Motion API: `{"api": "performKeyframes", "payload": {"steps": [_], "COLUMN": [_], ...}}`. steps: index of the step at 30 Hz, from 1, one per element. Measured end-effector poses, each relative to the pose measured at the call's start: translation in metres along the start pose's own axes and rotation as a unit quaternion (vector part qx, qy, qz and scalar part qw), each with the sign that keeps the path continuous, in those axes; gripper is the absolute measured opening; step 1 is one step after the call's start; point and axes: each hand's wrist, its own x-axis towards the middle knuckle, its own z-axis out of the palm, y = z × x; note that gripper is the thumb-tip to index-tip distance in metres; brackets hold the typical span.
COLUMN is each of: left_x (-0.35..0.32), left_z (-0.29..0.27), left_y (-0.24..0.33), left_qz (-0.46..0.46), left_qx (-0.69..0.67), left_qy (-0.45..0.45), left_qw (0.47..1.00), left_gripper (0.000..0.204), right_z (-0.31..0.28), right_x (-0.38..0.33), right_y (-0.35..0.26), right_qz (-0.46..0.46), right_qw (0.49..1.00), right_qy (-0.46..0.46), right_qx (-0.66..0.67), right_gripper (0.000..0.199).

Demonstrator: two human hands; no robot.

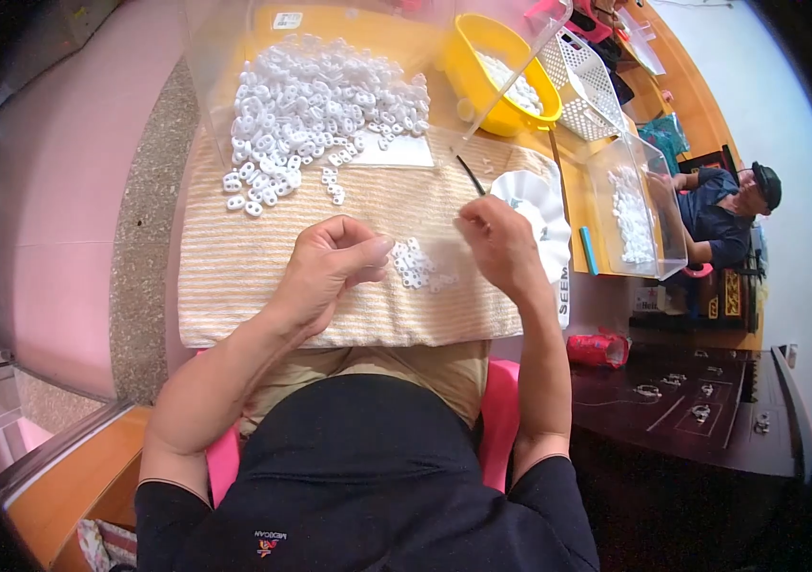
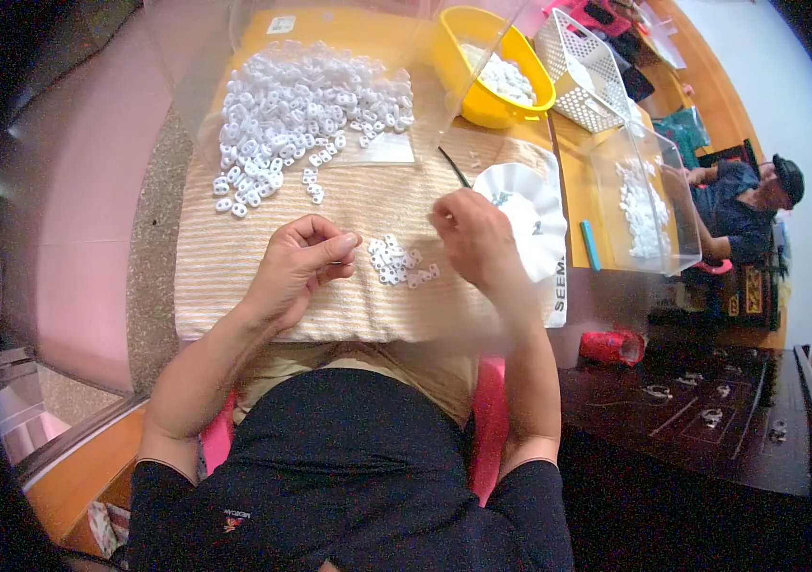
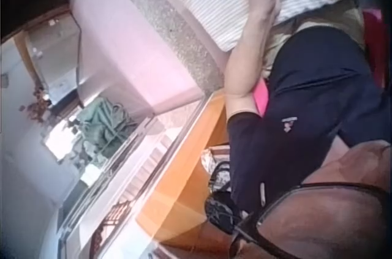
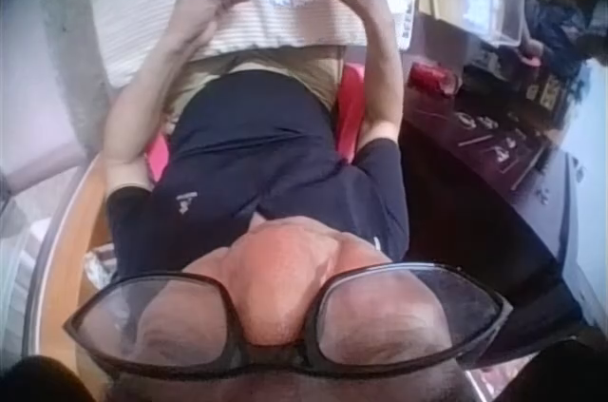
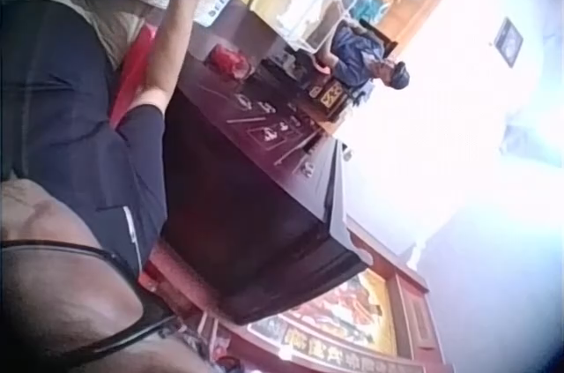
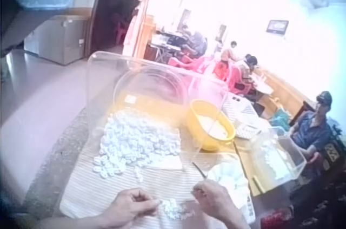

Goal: The person sorts small white plastic components by hand, transferring them from a plastic bin into a smaller white dish.

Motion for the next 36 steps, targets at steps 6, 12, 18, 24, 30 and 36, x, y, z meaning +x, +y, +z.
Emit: {"api": "performKeyframes", "payload": {"steps": [6, 12, 18, 24, 30, 36], "left_x": [0.000, -0.002, -0.003, -0.004, -0.001, 0.000], "left_z": [0.000, -0.001, 0.002, 0.001, -0.001, -0.003], "left_y": [0.000, 0.004, 0.005, 0.004, 0.004, 0.007], "left_qz": [0.007, 0.017, 0.016, 0.019, 0.027, 0.027], "left_qx": [-0.013, -0.013, -0.021, -0.024, -0.027, -0.016], "left_qy": [0.000, -0.006, -0.009, -0.006, -0.008, 0.012], "left_qw": [1.000, 1.000, 1.000, 1.000, 0.999, 0.999], "left_gripper": [0.011, 0.011, 0.012, 0.011, 0.011, 0.010], "right_z": [0.026, 0.038, 0.057, 0.068, 0.062, 0.036], "right_x": [0.031, 0.055, 0.087, 0.097, 0.079, 0.034], "right_y": [-0.020, -0.024, -0.010, -0.010, -0.014, -0.020], "right_qz": [-0.029, -0.029, -0.088, -0.092, -0.059, -0.041], "right_qw": [0.992, 0.995, 0.996, 0.987, 0.997, 0.991], "right_qy": [-0.116, -0.094, -0.025, -0.050, -0.009, -0.127], "right_qx": [-0.050, -0.027, -0.019, -0.122, -0.044, 0.002], "right_gripper": [0.011, 0.012, 0.014, 0.022, 0.018, 0.024]}}
